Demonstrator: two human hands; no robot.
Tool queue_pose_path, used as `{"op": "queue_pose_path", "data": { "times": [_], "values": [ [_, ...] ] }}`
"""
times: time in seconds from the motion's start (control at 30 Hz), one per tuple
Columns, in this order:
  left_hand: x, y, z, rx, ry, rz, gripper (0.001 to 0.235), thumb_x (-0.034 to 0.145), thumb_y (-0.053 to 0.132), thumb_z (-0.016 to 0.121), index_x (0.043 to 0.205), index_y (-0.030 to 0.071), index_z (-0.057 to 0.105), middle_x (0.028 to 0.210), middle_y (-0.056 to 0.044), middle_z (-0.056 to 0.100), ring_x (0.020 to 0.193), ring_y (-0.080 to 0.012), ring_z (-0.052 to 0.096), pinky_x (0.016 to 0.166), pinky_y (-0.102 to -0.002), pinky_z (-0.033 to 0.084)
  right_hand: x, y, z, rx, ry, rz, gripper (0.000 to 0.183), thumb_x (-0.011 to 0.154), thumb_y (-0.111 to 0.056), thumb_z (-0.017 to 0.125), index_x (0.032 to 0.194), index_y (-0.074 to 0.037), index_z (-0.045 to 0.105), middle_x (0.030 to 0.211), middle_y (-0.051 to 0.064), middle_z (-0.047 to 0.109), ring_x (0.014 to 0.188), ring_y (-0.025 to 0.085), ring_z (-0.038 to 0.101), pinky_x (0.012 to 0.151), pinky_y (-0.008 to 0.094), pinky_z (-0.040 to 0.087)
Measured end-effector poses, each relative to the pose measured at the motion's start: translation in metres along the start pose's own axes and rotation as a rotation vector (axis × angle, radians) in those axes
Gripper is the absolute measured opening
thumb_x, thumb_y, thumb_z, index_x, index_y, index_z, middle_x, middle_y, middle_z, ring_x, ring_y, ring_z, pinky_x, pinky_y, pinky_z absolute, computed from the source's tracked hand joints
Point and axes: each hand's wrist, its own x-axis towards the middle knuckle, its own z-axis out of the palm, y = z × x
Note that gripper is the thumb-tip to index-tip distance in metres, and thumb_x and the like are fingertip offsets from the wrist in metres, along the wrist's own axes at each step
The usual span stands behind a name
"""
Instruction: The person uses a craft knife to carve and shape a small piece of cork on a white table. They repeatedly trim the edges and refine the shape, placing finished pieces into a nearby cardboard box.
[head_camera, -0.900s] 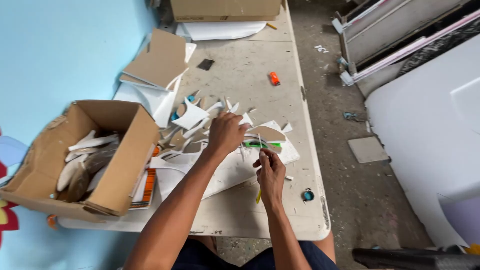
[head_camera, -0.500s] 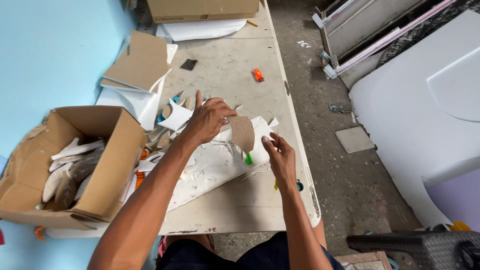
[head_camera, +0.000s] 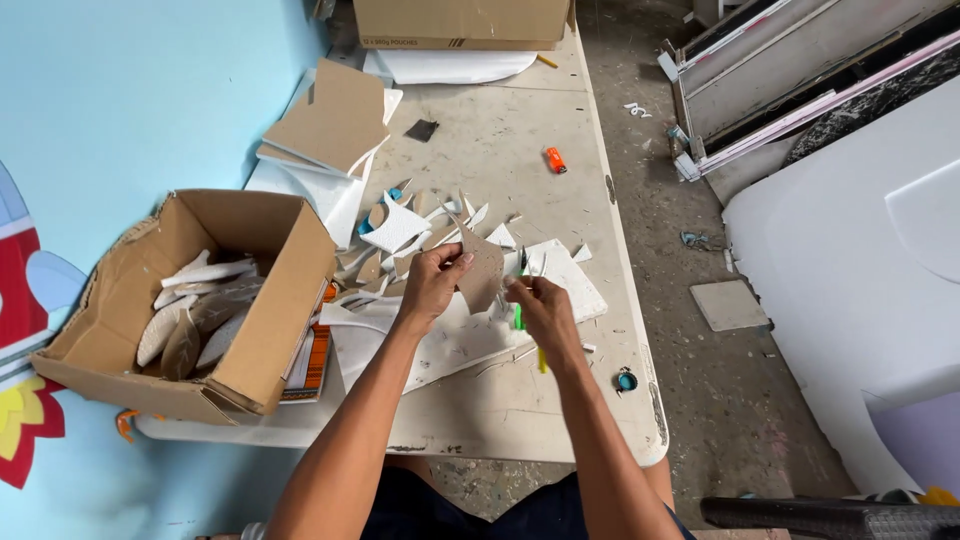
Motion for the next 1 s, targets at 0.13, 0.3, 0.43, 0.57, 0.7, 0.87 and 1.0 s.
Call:
{"op": "queue_pose_path", "data": {
  "times": [0.13,0.3,0.43,0.57,0.7,0.87,1.0],
  "values": [
    [-0.009,-0.028,0.0,0.052,0.026,0.035,0.018,0.094,0.029,0.067,0.098,0.013,0.076,0.079,0.0,0.063,0.072,-0.0091,0.052,0.06,-0.026,0.046,0.041,0.042,-0.042,-0.501,0.058,0.048,0.033,0.099,-0.026,0.053,0.12,-0.005,0.067,0.089,0.017,0.069,0.069,0.023,0.067,0.059,0.035,0.05],
    [-0.027,-0.027,-0.001,0.162,0.103,0.087,0.033,0.095,0.045,0.062,0.099,0.014,0.072,0.088,-0.007,0.07,0.079,-0.0191,0.067,0.072,-0.032,0.052,-0.028,-0.075,-0.017,-0.319,-0.156,-0.135,0.046,0.088,0.008,0.054,0.134,0.006,0.057,0.107,0.023,0.067,0.098,0.032,0.069,0.092,0.042,0.053],
    [-0.034,-0.021,-0.003,0.153,0.139,0.134,0.034,0.097,0.041,0.061,0.101,0.009,0.073,0.089,-0.015,0.07,0.078,-0.0265,0.067,0.069,-0.038,0.053,-0.014,-0.05,-0.003,-0.459,-0.219,-0.1,0.053,0.099,-0.011,0.046,0.152,-0.006,0.038,0.094,0.02,0.071,0.081,0.027,0.07,0.072,0.037,0.061],
    [-0.032,-0.014,-0.001,0.208,0.156,0.152,0.03,0.098,0.035,0.06,0.105,0.008,0.072,0.091,-0.015,0.072,0.076,-0.0309,0.07,0.068,-0.041,0.055,-0.005,-0.035,0.012,-0.766,-0.151,-0.24,0.044,0.101,-0.019,0.043,0.143,-0.01,0.052,0.09,0.015,0.073,0.088,0.033,0.069,0.081,0.049,0.054],
    [-0.038,-0.007,0.001,0.22,0.18,0.154,0.028,0.099,0.034,0.059,0.106,0.01,0.072,0.09,-0.012,0.072,0.075,-0.027,0.07,0.067,-0.04,0.055,-0.014,-0.044,0.024,-0.857,-0.106,-0.348,0.045,0.099,-0.014,0.044,0.142,-0.003,0.053,0.095,0.018,0.073,0.094,0.037,0.07,0.083,0.051,0.055],
    [-0.034,-0.017,0.006,0.195,0.182,0.189,0.031,0.098,0.035,0.058,0.104,0.008,0.071,0.089,-0.016,0.071,0.076,-0.0316,0.069,0.069,-0.043,0.054,-0.017,-0.048,0.03,-0.905,-0.075,-0.333,0.041,0.099,-0.016,0.047,0.137,-0.008,0.058,0.089,0.013,0.075,0.086,0.036,0.072,0.079,0.051,0.057],
    [-0.037,-0.011,0.004,0.198,0.186,0.204,0.03,0.098,0.033,0.058,0.104,0.007,0.071,0.09,-0.017,0.071,0.078,-0.0353,0.069,0.07,-0.044,0.055,-0.019,-0.045,0.032,-0.979,-0.075,-0.365,0.039,0.098,-0.016,0.048,0.133,-0.009,0.063,0.084,0.01,0.076,0.08,0.032,0.073,0.074,0.046,0.059]
  ]
}}
